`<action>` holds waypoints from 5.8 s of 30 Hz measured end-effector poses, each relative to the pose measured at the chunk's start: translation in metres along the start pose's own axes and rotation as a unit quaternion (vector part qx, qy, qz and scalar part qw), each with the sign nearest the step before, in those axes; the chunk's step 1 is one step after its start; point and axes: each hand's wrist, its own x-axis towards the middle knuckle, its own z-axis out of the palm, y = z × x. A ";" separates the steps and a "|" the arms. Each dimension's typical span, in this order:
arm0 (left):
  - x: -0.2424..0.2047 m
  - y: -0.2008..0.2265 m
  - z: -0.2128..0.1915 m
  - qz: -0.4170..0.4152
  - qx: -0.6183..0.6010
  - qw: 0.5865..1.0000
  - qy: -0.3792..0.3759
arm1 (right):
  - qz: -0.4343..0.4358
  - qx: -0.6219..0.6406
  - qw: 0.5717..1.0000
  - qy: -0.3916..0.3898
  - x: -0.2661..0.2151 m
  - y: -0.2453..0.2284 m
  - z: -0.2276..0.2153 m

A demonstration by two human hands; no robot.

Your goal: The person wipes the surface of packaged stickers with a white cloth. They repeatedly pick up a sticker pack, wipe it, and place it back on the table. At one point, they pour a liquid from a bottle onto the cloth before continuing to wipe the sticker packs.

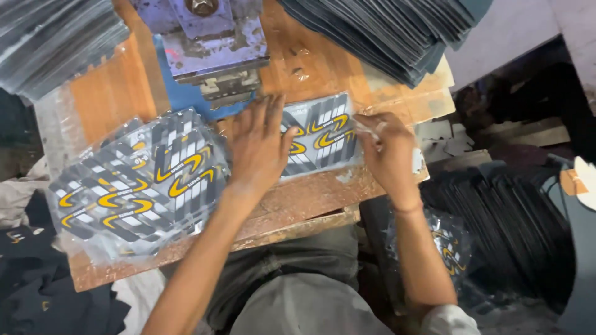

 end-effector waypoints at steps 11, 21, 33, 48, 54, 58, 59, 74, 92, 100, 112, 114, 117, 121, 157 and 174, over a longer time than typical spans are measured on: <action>0.007 0.001 0.038 -0.032 0.053 0.997 0.048 | -0.112 0.142 0.948 -0.264 -0.022 -0.005 -0.024; 0.006 -0.001 0.039 -0.021 0.034 0.995 0.086 | -0.179 -0.099 0.979 -0.027 0.035 -0.007 0.062; -0.021 0.035 -0.076 0.025 -0.045 0.996 0.073 | 0.082 0.120 0.987 -0.062 -0.076 0.022 -0.045; 0.007 -0.002 -0.004 0.013 0.033 0.999 0.008 | -0.033 0.007 0.999 -0.002 -0.006 0.005 0.011; 0.014 -0.004 0.049 -0.036 0.057 0.997 0.034 | -0.090 -0.157 0.982 -0.047 -0.036 -0.005 0.017; 0.017 -0.006 0.047 -0.024 0.060 0.996 0.067 | -0.089 0.030 0.983 -0.156 -0.024 -0.018 0.004; 0.015 -0.004 0.047 -0.026 0.053 0.996 0.071 | -0.087 0.102 0.969 -0.205 -0.021 -0.015 0.001; 0.017 0.002 0.033 -0.018 0.021 0.996 0.085 | -0.079 0.059 0.976 -0.194 -0.009 -0.029 0.012; 0.000 -0.007 -0.048 0.041 -0.038 0.998 -0.027 | -0.010 0.007 1.000 -0.008 -0.022 0.002 -0.012; 0.009 -0.002 0.046 -0.002 0.044 0.998 0.038 | -0.066 -0.083 0.994 -0.032 -0.044 -0.003 0.016; 0.008 -0.005 0.042 0.005 0.009 0.996 0.087 | -0.111 -0.048 0.992 -0.021 0.034 -0.008 0.061; 0.012 -0.006 0.042 -0.005 0.001 0.996 0.090 | -0.157 -0.087 0.984 -0.015 0.027 -0.012 0.063; 0.009 -0.004 0.041 -0.018 -0.008 0.996 0.082 | -0.137 -0.020 0.987 -0.076 -0.002 -0.029 0.040; 0.012 0.006 0.026 0.004 0.010 0.996 0.092 | -0.070 0.068 0.980 -0.175 -0.025 -0.027 0.002; 0.008 -0.001 0.046 -0.027 0.042 0.997 0.065 | -0.065 0.030 0.990 -0.118 -0.032 -0.018 0.003; 0.007 0.009 0.024 0.010 0.046 0.990 0.135 | -0.105 0.108 0.967 -0.206 -0.028 -0.033 -0.003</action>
